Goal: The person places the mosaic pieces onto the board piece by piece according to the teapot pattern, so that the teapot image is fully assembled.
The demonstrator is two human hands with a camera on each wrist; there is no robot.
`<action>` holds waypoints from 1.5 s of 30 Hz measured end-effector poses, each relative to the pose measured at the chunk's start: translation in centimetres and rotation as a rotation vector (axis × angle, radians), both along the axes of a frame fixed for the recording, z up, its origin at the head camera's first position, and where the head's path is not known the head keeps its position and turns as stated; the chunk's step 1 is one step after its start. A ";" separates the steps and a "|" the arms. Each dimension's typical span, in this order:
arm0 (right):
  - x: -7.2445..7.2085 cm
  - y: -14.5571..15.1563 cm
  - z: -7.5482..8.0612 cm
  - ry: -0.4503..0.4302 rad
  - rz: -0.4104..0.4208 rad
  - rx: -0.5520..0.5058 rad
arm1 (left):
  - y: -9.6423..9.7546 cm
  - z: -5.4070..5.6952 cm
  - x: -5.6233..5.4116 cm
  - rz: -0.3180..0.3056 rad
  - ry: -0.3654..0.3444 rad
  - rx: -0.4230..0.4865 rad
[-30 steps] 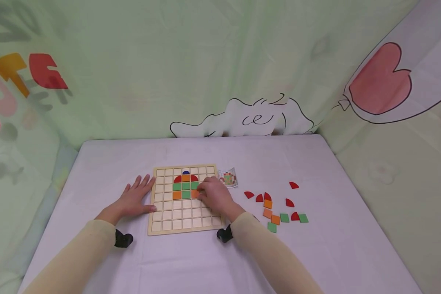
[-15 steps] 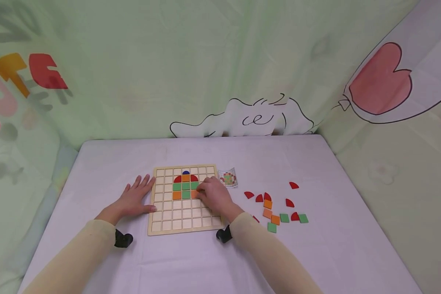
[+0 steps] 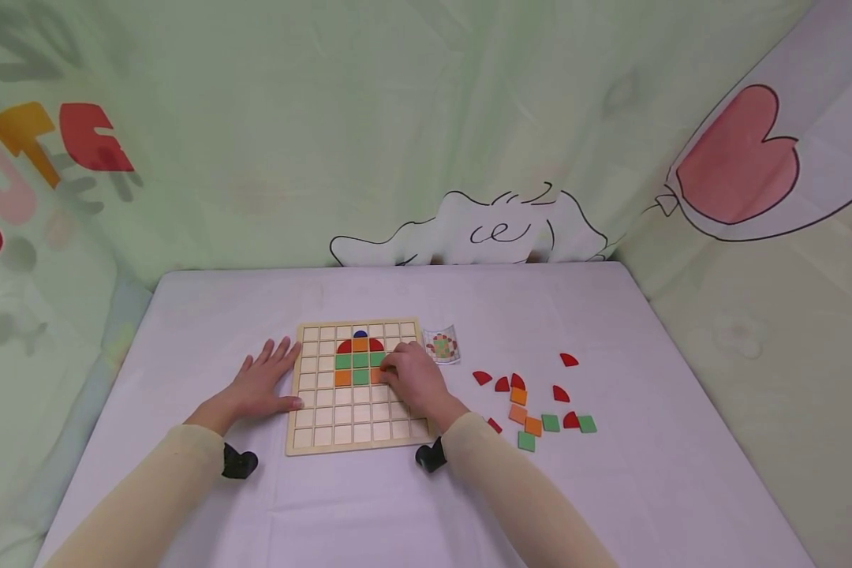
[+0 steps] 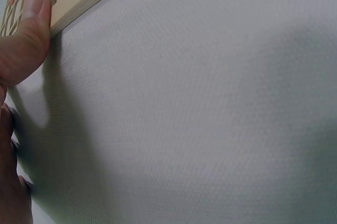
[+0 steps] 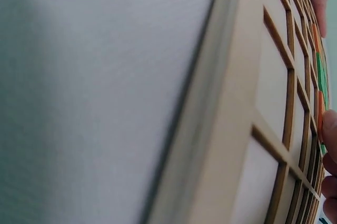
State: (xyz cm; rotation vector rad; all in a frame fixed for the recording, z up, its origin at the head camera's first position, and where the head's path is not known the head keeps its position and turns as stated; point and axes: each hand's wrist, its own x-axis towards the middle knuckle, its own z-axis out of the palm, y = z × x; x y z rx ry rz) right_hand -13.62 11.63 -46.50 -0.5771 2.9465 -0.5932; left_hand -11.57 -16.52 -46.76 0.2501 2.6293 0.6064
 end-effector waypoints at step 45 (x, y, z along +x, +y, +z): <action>1.9 18.2 4.0 -0.064 -0.226 -0.105 | 0.0 -0.4 0.1 -0.001 0.008 -0.007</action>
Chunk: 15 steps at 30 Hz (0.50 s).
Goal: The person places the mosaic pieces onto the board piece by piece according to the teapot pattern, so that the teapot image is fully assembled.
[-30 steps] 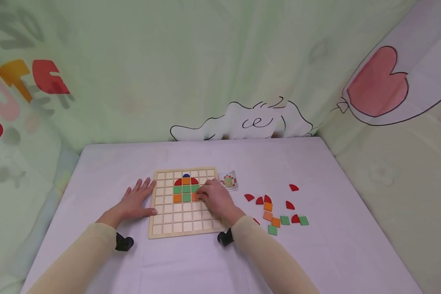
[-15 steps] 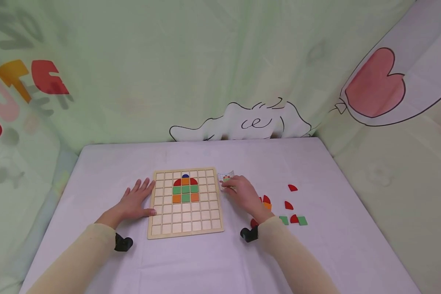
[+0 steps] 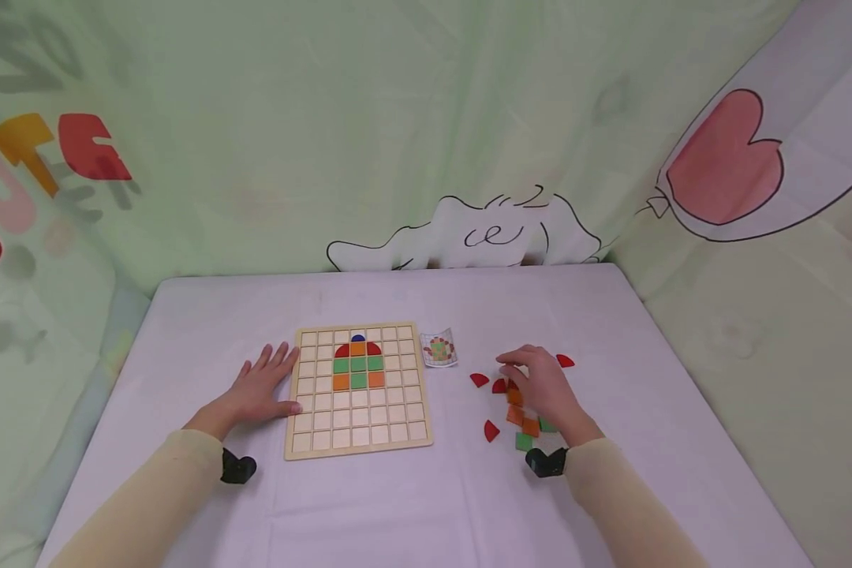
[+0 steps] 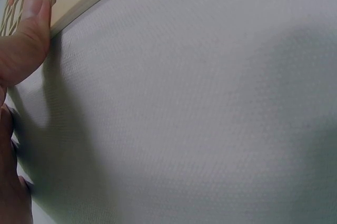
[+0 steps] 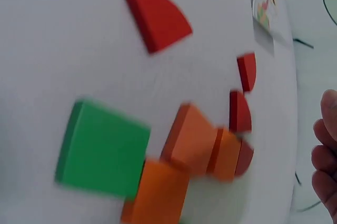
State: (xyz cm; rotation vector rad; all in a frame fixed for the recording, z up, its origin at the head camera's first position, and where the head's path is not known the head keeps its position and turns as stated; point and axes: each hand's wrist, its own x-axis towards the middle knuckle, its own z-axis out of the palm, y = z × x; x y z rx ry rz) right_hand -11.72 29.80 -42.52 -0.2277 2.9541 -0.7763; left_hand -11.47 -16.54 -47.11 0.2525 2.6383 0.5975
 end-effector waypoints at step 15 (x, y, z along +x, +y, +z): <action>4.8 5.8 -1.3 -0.053 -0.077 0.058 | 0.1 0.2 0.0 -0.002 -0.012 0.001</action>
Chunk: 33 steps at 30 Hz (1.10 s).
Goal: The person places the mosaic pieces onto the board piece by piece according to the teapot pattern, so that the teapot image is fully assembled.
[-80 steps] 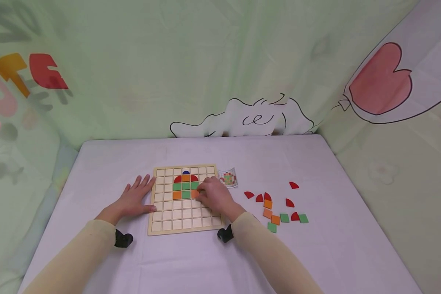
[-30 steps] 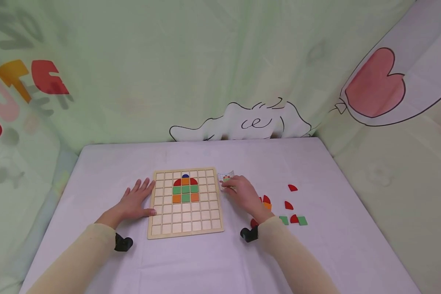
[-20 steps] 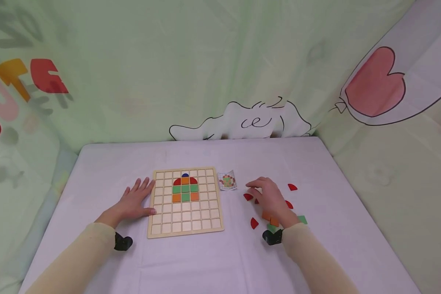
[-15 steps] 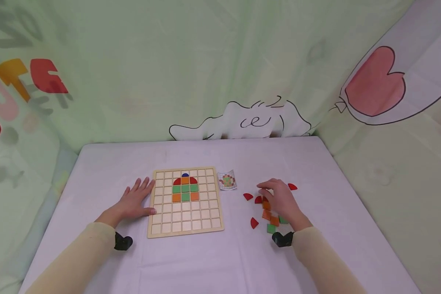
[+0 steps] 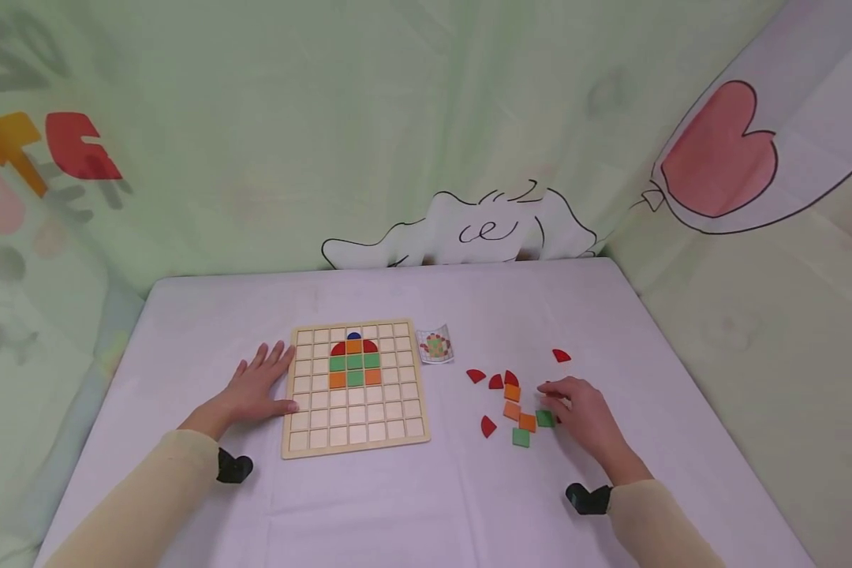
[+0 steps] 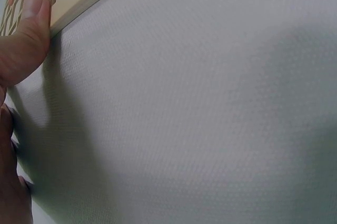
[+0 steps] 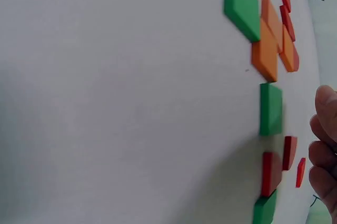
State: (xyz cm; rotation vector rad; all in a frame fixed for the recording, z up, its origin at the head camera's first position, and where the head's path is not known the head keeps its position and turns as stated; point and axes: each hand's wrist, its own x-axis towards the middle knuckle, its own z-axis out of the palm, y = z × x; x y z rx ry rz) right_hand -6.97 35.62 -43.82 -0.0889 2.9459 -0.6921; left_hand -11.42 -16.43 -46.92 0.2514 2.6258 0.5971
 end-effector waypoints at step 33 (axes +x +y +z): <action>1.8 1.5 -2.1 0.035 0.017 0.091 | -0.1 -0.3 -0.2 0.005 0.003 0.001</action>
